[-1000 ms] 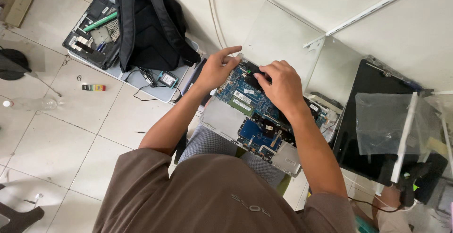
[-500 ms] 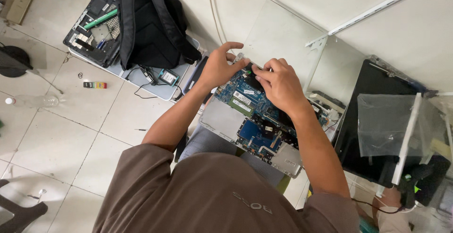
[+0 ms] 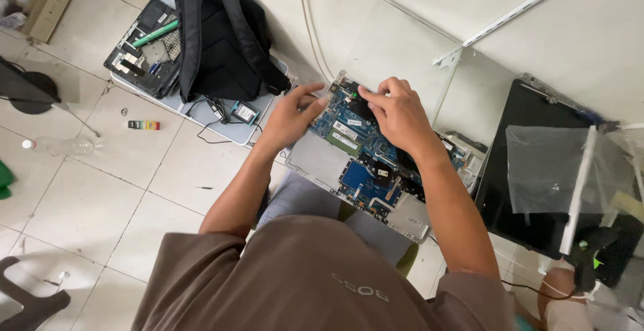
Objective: The person works on a disassembled desktop computer motherboard placed on their lap. They reposition the board, then use a screwdriver to tighten screws on the motherboard and its components. The person continues to adjust and secure parts of the motherboard throughout the clip.
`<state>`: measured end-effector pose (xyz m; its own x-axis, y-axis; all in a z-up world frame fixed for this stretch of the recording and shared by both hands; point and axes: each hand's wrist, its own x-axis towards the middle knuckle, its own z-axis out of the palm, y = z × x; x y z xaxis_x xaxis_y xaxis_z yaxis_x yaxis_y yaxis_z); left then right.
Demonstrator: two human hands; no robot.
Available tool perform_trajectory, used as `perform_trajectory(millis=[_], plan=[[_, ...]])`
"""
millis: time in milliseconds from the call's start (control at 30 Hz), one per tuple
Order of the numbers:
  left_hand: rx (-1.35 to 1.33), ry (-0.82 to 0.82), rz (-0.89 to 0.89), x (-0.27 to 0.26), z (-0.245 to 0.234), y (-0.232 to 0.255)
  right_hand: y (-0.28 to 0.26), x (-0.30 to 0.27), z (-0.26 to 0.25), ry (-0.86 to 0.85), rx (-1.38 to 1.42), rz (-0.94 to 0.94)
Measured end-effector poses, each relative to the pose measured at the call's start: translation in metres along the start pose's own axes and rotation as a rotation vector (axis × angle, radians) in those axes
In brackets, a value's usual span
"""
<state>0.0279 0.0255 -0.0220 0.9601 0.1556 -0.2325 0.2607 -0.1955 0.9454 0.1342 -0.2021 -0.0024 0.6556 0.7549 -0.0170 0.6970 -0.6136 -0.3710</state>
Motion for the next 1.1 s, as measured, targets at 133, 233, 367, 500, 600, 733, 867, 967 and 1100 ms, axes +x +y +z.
perform_trajectory(millis=[133, 233, 367, 500, 600, 733, 867, 967, 1100], plan=[[-0.110, 0.127, -0.007, -0.026, 0.002, -0.008, 0.008, 0.000, 0.009, 0.044, 0.016, -0.003], [-0.093, 0.174, 0.022, -0.044, 0.010, -0.026, 0.003, -0.005, 0.013, 0.021, -0.008, 0.007], [-0.130, 0.252, 0.029, -0.048, 0.016, -0.032, -0.026, 0.001, -0.005, 0.036, -0.087, 0.041], [-0.179, 0.393, 0.028, -0.055, 0.027, -0.032, -0.067, 0.003, -0.012, 0.023, 0.016, -0.122], [-0.213, 0.468, -0.017, -0.058, 0.034, -0.034, -0.070, 0.009, 0.004, 0.025, -0.003, -0.269], [-0.252, 0.490, -0.076, -0.058, 0.037, -0.042, -0.071, 0.017, 0.008, -0.013, 0.026, -0.333], [-0.322, 0.476, -0.107, -0.055, 0.040, -0.048, -0.067, 0.020, 0.011, -0.046, -0.030, -0.378], [-0.304, 0.487, -0.094, -0.055, 0.040, -0.039, -0.063, 0.024, 0.012, -0.042, -0.091, -0.414], [-0.313, 0.494, -0.107, -0.055, 0.040, -0.036, -0.063, 0.026, 0.013, -0.043, -0.140, -0.446]])
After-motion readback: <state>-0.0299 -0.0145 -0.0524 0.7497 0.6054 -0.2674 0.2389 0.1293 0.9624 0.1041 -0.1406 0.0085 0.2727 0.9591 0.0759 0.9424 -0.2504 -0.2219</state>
